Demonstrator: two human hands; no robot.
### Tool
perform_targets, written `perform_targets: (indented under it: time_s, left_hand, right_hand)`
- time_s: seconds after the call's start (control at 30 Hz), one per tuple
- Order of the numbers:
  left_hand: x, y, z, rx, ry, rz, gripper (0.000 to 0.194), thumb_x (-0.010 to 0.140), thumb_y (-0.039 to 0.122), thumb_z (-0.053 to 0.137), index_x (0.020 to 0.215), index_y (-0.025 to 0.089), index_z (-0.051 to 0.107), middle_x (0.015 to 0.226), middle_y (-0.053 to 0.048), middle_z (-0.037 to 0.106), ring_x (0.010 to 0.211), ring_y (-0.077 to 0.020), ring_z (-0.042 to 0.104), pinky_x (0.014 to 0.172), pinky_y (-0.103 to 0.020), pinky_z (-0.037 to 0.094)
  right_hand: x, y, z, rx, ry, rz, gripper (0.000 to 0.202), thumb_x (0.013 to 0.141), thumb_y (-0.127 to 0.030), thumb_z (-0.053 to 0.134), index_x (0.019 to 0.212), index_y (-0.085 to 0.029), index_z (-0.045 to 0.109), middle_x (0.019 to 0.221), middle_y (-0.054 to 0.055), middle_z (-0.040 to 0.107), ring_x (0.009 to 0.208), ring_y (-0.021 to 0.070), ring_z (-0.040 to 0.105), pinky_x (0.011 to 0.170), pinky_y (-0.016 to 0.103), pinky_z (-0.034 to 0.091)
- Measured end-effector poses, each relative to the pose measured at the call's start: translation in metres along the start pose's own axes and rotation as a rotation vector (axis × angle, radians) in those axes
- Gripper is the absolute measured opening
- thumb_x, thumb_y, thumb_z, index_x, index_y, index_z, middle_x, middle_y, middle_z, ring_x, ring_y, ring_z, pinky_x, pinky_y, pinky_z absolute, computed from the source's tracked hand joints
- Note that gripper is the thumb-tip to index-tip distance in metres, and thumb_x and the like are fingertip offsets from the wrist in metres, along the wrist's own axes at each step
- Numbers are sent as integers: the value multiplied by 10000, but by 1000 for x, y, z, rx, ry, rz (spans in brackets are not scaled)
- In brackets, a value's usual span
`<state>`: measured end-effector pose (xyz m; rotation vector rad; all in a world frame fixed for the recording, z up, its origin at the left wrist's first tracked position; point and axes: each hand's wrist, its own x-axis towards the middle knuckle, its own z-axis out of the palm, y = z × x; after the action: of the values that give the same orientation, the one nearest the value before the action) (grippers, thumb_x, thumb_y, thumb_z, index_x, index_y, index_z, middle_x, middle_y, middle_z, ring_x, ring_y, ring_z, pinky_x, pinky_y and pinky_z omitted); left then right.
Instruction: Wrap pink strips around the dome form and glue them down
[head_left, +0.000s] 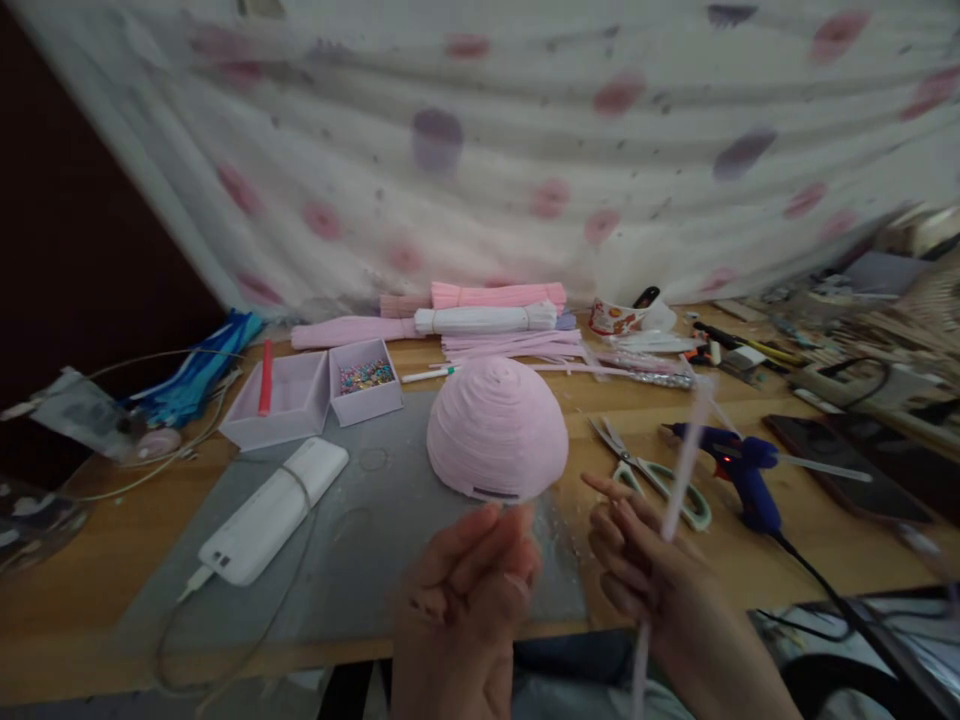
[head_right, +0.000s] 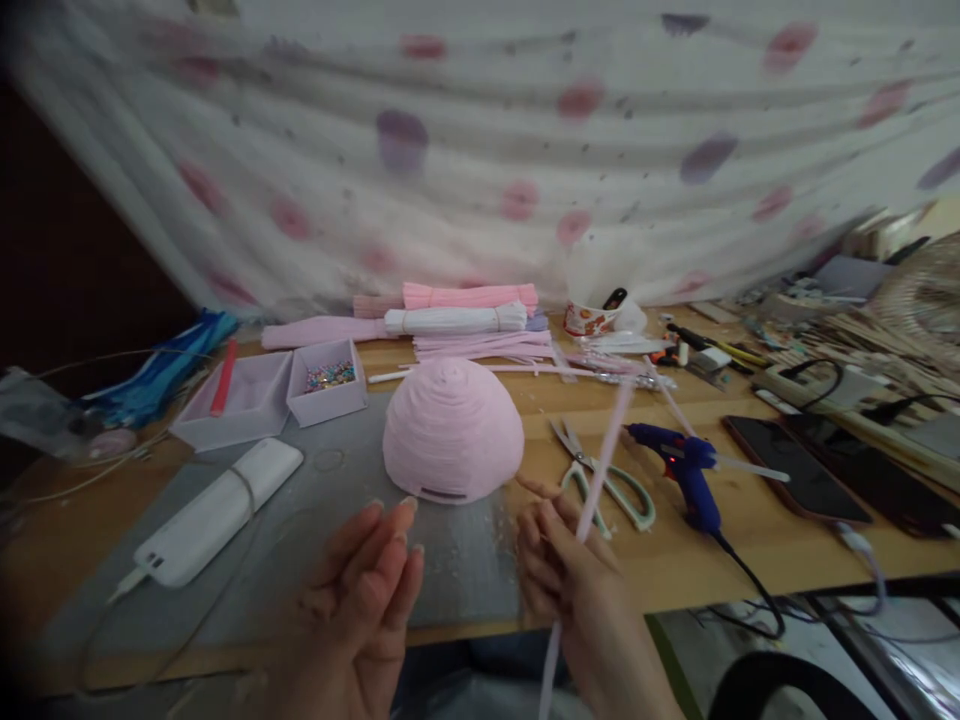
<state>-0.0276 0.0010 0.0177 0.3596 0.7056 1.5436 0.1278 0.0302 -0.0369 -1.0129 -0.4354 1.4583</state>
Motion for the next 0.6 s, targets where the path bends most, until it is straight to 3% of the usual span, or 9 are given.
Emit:
perform_targets:
  time_s: [0.03,0.1,0.27,0.37,0.5,0.6]
  left_hand:
    - [2,-4,0,-21,-9,-16,237,702,122,863,899,246,814,920,-36,823,898,-189,773,817,-203,592]
    - [5,-12,-1,-56,-60,-51,214,758,164,830,957,240,806,1016,-48,814,998,-208,752,899,-247,578]
    - [10,-25,-5,-101,-131,-162,299,807,287,796,1105,293,772,1267,-47,732,1077,-213,723,917,-253,572]
    - [12,-30,-5,-29,-107,-159,361,765,268,832,1120,291,769,1295,-75,715,1076,-241,724,892,-267,583]
    - [17,-34,-5,117,-68,-148,408,708,234,870,1106,259,779,1349,-134,672,1084,-331,713,926,-394,579]
    - [22,-36,-9,175,-104,-196,411,720,304,857,1113,214,776,1405,-164,622,1189,-385,644,972,-448,552]
  right_hand:
    - [-9,-1,3,-58,-35,-80,403,723,-453,847,1029,-219,726,592,-81,404,409,25,192,323,135,161]
    - [-22,-1,12,-185,-129,-196,344,787,-520,782,1003,-255,748,576,-86,327,432,45,173,352,165,180]
    - [-23,0,28,-457,-248,-488,185,824,-374,782,1008,-369,769,626,-52,419,531,95,366,450,201,303]
    - [-13,-5,22,-591,-208,-590,186,811,-269,782,971,-365,784,621,-50,463,536,102,404,455,216,303]
    - [-5,-16,8,-747,-207,-704,78,808,-229,770,806,-304,793,596,-28,555,543,125,492,485,249,347]
    - [-3,-22,0,-749,-252,-689,97,810,-221,768,738,-284,784,606,-9,614,562,141,535,511,263,375]
